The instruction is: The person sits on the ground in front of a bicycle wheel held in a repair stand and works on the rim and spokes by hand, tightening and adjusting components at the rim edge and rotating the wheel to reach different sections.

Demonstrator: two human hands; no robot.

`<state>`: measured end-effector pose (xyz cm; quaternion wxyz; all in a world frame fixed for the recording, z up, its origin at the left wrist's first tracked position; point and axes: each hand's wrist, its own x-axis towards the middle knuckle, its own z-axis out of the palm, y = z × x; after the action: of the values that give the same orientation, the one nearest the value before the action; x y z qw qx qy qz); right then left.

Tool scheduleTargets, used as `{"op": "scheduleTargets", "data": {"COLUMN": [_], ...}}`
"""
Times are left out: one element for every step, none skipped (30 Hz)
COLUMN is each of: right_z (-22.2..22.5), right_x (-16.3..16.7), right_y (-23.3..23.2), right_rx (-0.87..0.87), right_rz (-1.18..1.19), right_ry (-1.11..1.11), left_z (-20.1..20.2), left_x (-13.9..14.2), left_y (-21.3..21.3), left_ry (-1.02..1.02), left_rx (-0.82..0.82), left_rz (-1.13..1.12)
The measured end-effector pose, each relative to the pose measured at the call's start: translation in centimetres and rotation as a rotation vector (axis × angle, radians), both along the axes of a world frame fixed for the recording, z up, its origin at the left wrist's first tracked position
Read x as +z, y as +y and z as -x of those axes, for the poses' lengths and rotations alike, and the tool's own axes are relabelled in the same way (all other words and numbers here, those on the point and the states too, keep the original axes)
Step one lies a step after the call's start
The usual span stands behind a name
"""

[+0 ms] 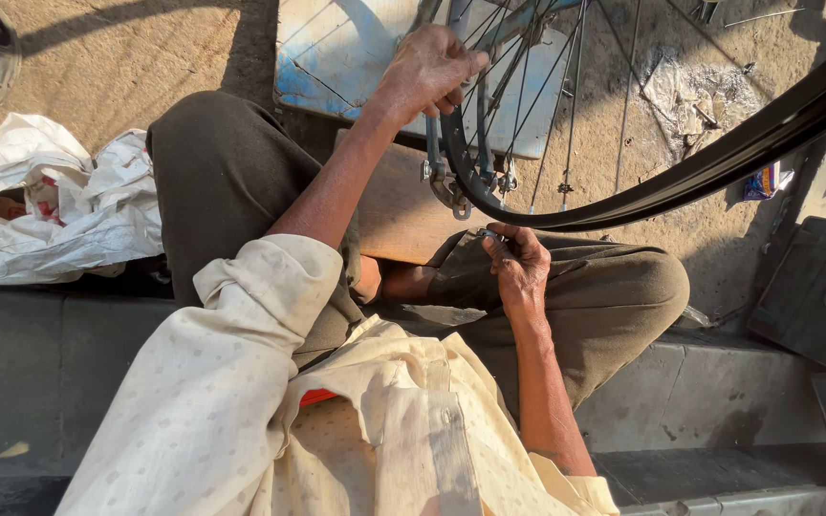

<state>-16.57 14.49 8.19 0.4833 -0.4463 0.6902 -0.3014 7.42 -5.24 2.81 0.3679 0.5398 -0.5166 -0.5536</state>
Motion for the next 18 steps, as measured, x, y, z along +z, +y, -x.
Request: {"op": "scheduleTargets", "data": {"right_z": [0.0,0.1,0.1,0.1,0.1,0.1,0.1,0.1,0.1,0.2,0.2,0.3,0.3,0.3,0.3,0.3,0.3,0.3], "right_x": [0.0,0.0,0.0,0.0,0.0,-0.1,-0.1,-0.2,-0.2,-0.3,-0.3,-0.3,-0.4,-0.4,-0.4,-0.3,-0.3,-0.3], "right_y": [0.0,0.0,0.0,0.0,0.0,0.0,0.0,0.0,0.0,0.0,0.0,0.0,0.0,0.0,0.0,0.0,0.0,0.0], "right_rx": [0.003,0.005,0.008,0.006,0.005,0.004,0.006,0.007,0.009,0.009,0.010,0.011,0.011,0.011,0.012,0.005,-0.002,-0.009], "right_rz": [-0.003,-0.007,-0.008,-0.007,-0.007,-0.008,-0.004,0.001,0.008,0.010,0.010,0.010,0.013,0.016,0.018,0.011,0.004,-0.002], "right_ry": [0.014,0.029,0.044,0.045,0.045,0.045,0.046,0.047,0.047,0.048,0.049,0.050,0.050,0.050,0.051,0.040,0.029,0.017], "left_z": [0.3,0.6,0.8,0.9,1.0,1.0,1.0,1.1,1.2,1.4,1.5,1.6,1.7,1.8,1.9,2.0,2.1,2.3], "left_x": [-0.1,-0.1,-0.2,-0.2,-0.3,-0.5,-0.7,-0.8,-1.0,-1.2,-1.4,-1.5,-1.6,-1.6,-1.5,-1.5,-1.5,-1.3], "left_y": [0.1,0.1,0.0,0.0,-0.1,-0.1,-0.1,-0.2,-0.4,-0.4,-0.5,-0.5,-0.5,-0.5,-0.4,-0.3,-0.3,-0.2], "left_ry": [-0.021,-0.024,-0.028,-0.032,-0.024,-0.015,-0.006,-0.008,-0.010,-0.012,0.005,0.022,0.039,0.019,-0.001,-0.020,-0.018,-0.016], "left_rx": [-0.001,0.013,0.028,0.044,0.051,0.059,0.066,0.071,0.076,0.080,0.083,0.085,0.088,0.078,0.070,0.061,0.067,0.073], "left_rz": [-0.011,-0.039,-0.065,-0.092,-0.072,-0.055,-0.038,-0.033,-0.026,-0.020,0.003,0.026,0.050,0.045,0.040,0.035,0.036,0.039]}}
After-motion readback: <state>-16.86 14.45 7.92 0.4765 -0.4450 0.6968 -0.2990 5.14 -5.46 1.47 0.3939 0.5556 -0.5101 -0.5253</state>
